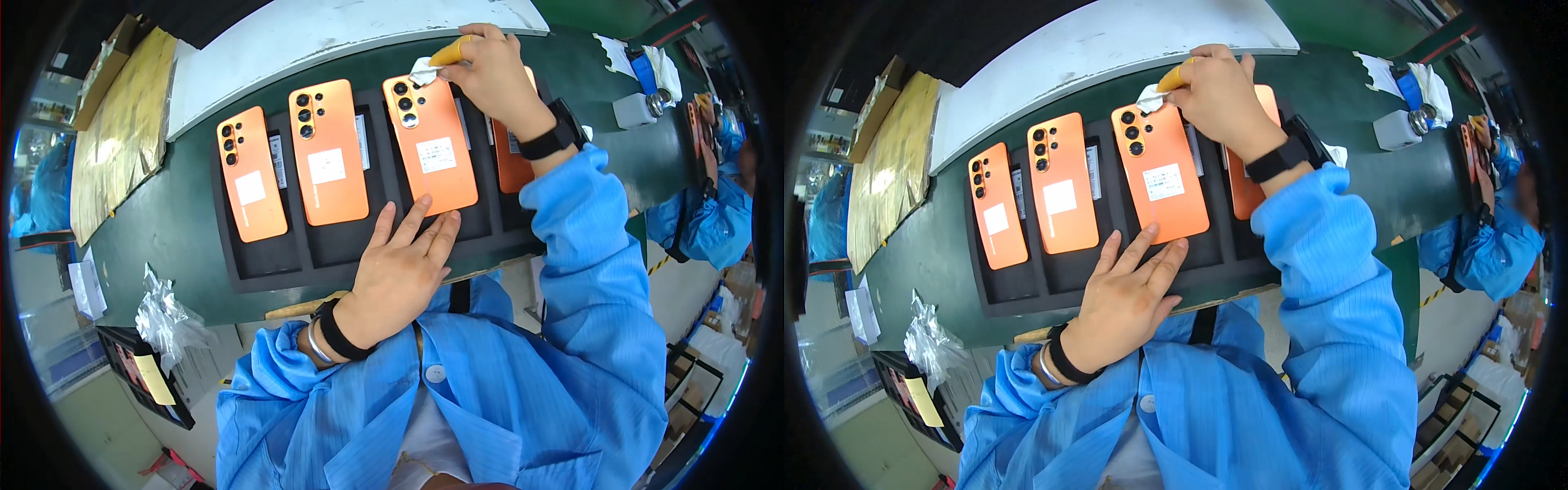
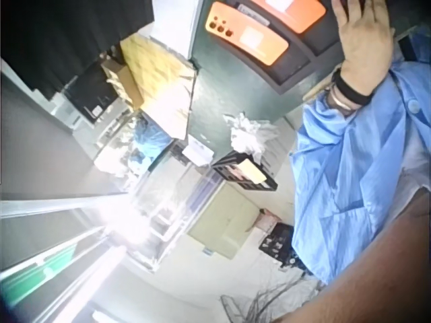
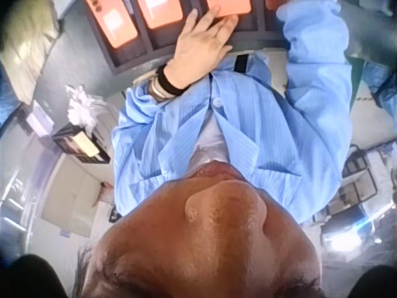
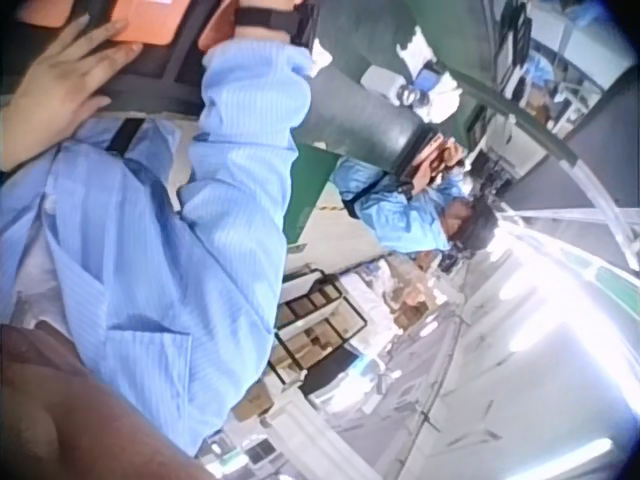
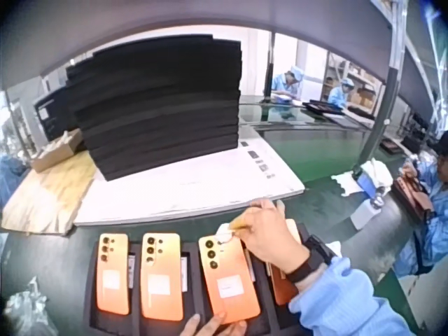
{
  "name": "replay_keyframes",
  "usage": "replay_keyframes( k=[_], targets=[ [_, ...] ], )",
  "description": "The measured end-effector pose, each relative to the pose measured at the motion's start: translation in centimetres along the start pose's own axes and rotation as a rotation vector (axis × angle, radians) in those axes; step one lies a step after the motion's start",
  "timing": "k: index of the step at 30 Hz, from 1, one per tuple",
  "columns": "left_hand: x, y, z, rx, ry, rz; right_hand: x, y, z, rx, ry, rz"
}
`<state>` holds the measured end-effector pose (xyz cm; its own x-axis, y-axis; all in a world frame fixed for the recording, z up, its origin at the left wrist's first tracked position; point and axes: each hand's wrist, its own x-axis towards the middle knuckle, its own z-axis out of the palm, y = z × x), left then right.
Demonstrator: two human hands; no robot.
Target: Inspecting and cleaning the camera lenses and bodies of orange smartphones on an electronics assembly line.
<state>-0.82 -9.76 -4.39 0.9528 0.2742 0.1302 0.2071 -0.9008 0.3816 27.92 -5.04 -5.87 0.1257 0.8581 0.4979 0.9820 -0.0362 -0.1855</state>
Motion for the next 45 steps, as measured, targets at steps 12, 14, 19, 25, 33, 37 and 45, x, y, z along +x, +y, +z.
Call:
replay_keyframes(
  k=[12, 14, 19, 25, 33, 37, 45],
  targets=[
    [-0.3, -0.4, -0.2, -0.031, 0.014, -0.023, -9.5, -7.2, -6.3, -0.017, -0.145, -0.076],
    [-0.2, -0.4, -0.1, -0.024, 0.025, -0.024, -11.1, -8.3, -6.9, 0.065, -0.165, -0.004],
    [-0.2, 0.0, 0.1, -0.008, 0.044, -0.008, -13.5, -9.3, -7.3, 0.142, -0.23, 0.075],
    [0.1, 0.9, -0.1, -0.044, 0.097, 0.013, -13.6, -5.2, -10.1, 0.35, 0.119, 0.313],
    [5.1, 3.9, 2.2, 0.061, -0.013, 0.201, -15.9, -0.6, -10.0, 0.093, 0.037, 0.326],
    [6.6, 4.1, 3.9, 0.151, -0.035, 0.191, -13.9, 0.6, -8.7, 0.026, 0.029, 0.281],
    [7.0, 4.3, 3.1, 0.119, -0.081, 0.184, -5.4, 7.6, -5.6, -0.019, 0.051, 0.27]
  ],
)
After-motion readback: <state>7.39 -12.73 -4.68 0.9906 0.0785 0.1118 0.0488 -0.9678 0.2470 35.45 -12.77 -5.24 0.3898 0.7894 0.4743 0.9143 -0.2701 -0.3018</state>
